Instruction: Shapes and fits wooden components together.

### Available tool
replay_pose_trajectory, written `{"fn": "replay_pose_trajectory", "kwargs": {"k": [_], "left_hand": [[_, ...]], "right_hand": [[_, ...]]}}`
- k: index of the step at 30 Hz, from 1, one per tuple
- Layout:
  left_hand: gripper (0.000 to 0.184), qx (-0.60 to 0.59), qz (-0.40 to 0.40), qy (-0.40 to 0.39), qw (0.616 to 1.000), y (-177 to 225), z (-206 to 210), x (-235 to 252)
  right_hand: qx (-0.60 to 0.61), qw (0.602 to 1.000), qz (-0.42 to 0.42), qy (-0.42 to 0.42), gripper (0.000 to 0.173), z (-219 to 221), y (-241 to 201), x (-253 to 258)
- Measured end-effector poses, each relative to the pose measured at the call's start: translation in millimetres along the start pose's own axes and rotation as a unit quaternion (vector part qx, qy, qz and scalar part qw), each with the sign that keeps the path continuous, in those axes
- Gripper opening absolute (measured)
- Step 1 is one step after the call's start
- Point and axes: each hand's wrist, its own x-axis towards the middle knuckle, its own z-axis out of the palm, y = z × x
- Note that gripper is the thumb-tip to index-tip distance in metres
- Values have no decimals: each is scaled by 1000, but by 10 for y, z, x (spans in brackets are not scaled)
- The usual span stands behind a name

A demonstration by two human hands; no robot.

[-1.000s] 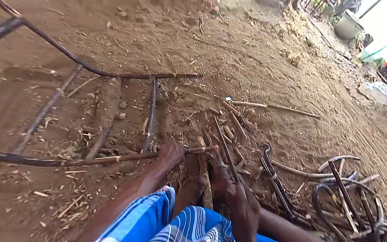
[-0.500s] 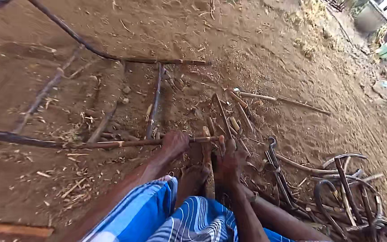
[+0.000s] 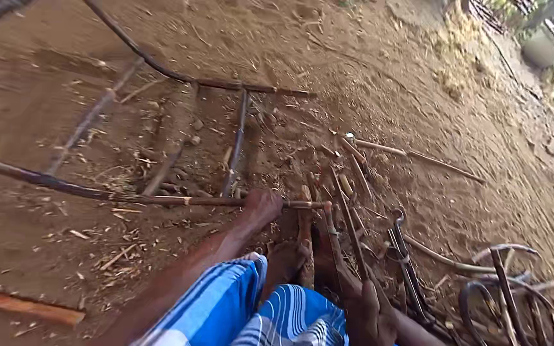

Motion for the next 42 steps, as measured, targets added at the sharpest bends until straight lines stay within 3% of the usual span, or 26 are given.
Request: {"fn": "replay_pose_trajectory", "kwargs": {"k": [3,5,7,9,11,14,16,18,20,22,26,31,33,36,39,42], "left_hand": [[31,-5,2,-3,1000,-75,56,102],[33,-2,19,3,1000,-25,154,62],[34,3,11,8,1000,3,120,-11],[36,-1,0,7,1000,21,14,-40],[33,-15,-18,-1,1000,-54,-42,27],[33,-14,-3,-2,1000,-41,87,60],[33,-11,-7,11,1000,-11,100,36],[34,1,-22,6,1000,52,14,-23],[32,-11,-33,2,999,79,-77,31],[30,-14,-28,9,999,-27,-28,97],[36,-16,-1,18,1000,16,100,84],[37,-4,-36,4,999,50,-75,40],[38,-4,-34,8,999,-41,-18,124],[36,8,-14,17,1000,13,83,156],[39,22,-20,17,999,56,11,80],[40,10,-48,-2,999,13,-37,131]], "right_hand": [[-47,998,30,-26,43,429,61,318],[-39,995,72,-59,48,611,162,630],[-30,996,72,-53,51,423,64,518],[-31,999,1,-15,53,77,6,129],[-27,999,-44,-10,52,97,34,99],[-10,1000,24,4,40,654,197,611],[7,998,69,-3,37,795,220,872],[-13,996,81,-37,47,430,37,497],[-9,999,41,-8,52,97,-18,102],[-10,1000,25,-7,48,169,29,104],[-26,997,76,14,40,713,172,892],[18,999,28,-5,52,105,52,62],[-15,1000,18,5,48,326,102,223],[-18,998,57,14,41,794,244,922],[28,997,73,2,47,394,104,505],[19,999,25,32,48,149,72,4]]}}
